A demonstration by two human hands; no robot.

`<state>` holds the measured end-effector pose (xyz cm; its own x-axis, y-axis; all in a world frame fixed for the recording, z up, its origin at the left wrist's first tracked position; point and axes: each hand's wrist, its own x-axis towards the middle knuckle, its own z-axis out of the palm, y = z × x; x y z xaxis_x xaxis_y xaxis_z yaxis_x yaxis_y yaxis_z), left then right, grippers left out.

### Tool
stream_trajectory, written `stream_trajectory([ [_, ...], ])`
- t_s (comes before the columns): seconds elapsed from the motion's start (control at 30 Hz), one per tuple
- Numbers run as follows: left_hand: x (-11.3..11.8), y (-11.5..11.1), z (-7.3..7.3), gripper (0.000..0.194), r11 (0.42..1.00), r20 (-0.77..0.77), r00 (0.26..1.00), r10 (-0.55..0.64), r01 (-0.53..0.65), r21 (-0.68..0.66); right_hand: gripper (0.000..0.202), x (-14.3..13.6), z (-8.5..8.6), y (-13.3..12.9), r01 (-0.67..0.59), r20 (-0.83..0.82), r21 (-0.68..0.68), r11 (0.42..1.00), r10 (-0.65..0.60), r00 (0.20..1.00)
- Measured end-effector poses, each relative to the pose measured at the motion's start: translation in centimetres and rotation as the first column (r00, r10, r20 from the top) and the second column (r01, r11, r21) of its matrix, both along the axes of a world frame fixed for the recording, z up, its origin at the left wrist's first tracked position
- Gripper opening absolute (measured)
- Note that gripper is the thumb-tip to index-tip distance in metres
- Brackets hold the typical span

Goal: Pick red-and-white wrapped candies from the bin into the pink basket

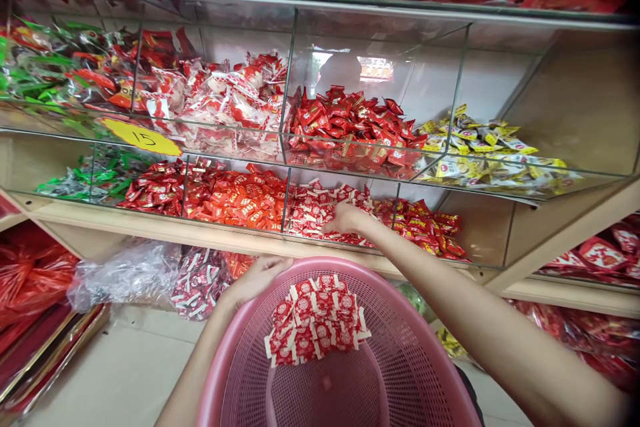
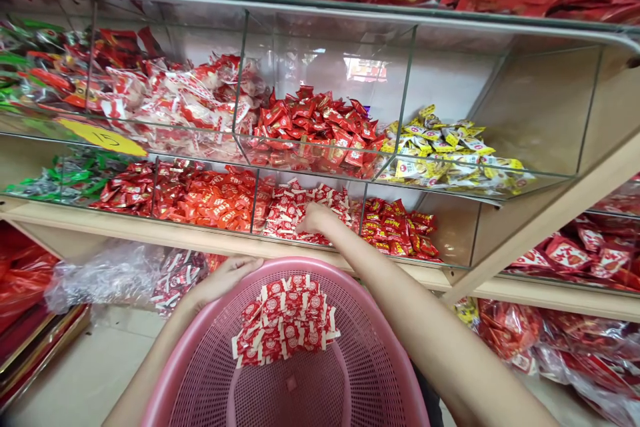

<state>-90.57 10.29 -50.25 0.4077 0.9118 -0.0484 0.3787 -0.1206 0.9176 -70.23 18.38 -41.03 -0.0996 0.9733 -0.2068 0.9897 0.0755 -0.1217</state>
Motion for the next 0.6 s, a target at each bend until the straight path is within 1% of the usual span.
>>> stream_trajectory([
  [0.1, -0.1, 0.1, 0.0, 0.046, 1.0, 0.02, 1.0, -0.014, 0.014, -0.009, 0.063, -0.8, -0.8, 0.2, 0.001, 0.024, 0.013, 1.0, -0.001, 1.0],
  [0.2, 0.0, 0.1, 0.0, 0.047, 1.0, 0.025, 1.0, -0.017, 0.017, -0.015, 0.069, -1.0, -1.1, 0.4, -0.002, 0.056, -0.009, 1.0, 0.003, 0.998],
  [0.3, 0.0, 0.1, -0.1, 0.046, 1.0, 0.026, 1.0, -0.013, 0.014, -0.015, 0.067, -0.8, -1.2, 0.6, -0.011, 0.066, -0.036, 0.999, 0.013, 0.998],
  [0.47, 0.0, 0.2, -0.4, 0.044, 1.0, 0.0, 1.0, 0.024, -0.024, 0.004, 0.065, -0.9, -1.6, 1.1, -0.022, 0.063, -0.043, 0.999, 0.025, 0.998],
  [0.6, 0.0, 0.2, -0.3, 0.043, 1.0, 0.05, 0.999, -0.006, 0.007, -0.017, 0.065, -1.0, -1.7, 1.4, -0.073, 0.023, -0.014, 0.997, 0.073, 0.997],
])
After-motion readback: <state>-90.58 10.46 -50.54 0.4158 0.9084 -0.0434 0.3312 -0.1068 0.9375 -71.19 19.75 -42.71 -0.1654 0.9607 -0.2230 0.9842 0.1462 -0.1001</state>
